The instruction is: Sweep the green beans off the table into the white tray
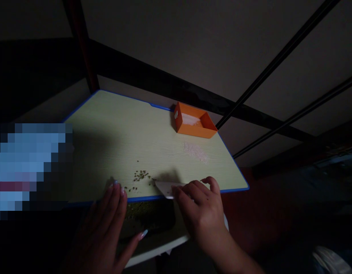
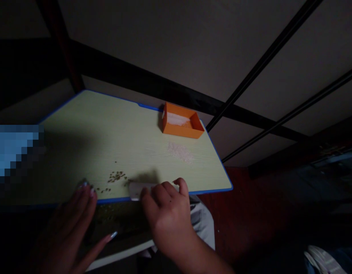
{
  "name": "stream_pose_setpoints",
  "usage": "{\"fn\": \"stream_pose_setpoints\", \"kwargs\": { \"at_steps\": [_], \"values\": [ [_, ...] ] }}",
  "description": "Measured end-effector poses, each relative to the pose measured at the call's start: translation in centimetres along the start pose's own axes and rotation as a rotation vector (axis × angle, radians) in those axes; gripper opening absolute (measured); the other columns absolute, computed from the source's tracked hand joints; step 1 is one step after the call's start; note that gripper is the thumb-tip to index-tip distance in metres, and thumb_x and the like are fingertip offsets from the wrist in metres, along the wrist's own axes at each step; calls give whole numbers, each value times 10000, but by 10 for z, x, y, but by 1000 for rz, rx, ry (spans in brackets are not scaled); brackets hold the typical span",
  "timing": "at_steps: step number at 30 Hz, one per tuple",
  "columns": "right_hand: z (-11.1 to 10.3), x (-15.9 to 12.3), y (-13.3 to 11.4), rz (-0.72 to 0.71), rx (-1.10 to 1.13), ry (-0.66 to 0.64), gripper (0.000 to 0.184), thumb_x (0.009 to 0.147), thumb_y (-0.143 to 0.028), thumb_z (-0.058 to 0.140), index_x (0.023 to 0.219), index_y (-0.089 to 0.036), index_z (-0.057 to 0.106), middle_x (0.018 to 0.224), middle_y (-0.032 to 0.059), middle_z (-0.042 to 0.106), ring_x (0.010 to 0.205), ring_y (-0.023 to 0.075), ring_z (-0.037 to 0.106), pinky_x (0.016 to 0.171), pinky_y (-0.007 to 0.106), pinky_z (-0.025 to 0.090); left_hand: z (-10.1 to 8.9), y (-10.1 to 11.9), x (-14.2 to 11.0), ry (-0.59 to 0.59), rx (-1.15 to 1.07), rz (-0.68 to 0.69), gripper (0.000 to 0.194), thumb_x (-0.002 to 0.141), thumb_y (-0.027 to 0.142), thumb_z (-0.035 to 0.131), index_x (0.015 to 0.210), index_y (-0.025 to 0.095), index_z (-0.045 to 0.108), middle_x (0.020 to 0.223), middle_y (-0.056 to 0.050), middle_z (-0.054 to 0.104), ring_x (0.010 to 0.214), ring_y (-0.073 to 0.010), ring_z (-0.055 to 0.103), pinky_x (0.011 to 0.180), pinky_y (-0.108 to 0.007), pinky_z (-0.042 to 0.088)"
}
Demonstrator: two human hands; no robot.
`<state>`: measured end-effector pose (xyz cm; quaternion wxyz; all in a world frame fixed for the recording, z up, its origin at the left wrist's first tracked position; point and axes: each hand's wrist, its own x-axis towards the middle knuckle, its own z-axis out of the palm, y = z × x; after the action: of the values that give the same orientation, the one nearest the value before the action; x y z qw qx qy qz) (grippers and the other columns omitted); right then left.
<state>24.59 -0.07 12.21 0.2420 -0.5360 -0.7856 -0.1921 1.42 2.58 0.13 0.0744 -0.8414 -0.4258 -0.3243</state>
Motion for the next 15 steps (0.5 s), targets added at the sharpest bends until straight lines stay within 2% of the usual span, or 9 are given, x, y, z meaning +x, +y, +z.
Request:
{"fn": "stream_pose_setpoints", "kwargs": {
  "at_steps": [4, 10, 15],
  "values": [
    [0, 3, -2, -8, 11, 4, 322, 1081, -192, 407, 1005, -189, 720, 780, 4, 729, 692, 181, 615, 810, 409, 316, 1, 1, 2, 6, -1, 13, 852, 911, 599, 426, 1582, 127, 198, 1737, -131, 244, 1603, -307, 242, 1260, -474, 288],
    [1, 7, -4, -27, -2, 16, 317, 1076, -192, 413, 1007, -185, 723, 764, 8, 723, 680, 189, 613, 784, 415, 307, -2, 2, 3, 5, -6, 27, 856, 918, 581, 432, 1570, 75, 204, 1759, -142, 154, 1630, -281, 141, 1308, -427, 153],
    [0, 8, -2, -6, -34, -12, 289, 1046, -157, 448, 1019, -182, 735, 745, 7, 713, 683, 193, 614, 781, 410, 294, -1, 1, 1, 7, -2, 16, 845, 922, 592, 416, 1575, 97, 206, 1745, -148, 210, 1610, -304, 214, 1274, -460, 247]
  ]
}}
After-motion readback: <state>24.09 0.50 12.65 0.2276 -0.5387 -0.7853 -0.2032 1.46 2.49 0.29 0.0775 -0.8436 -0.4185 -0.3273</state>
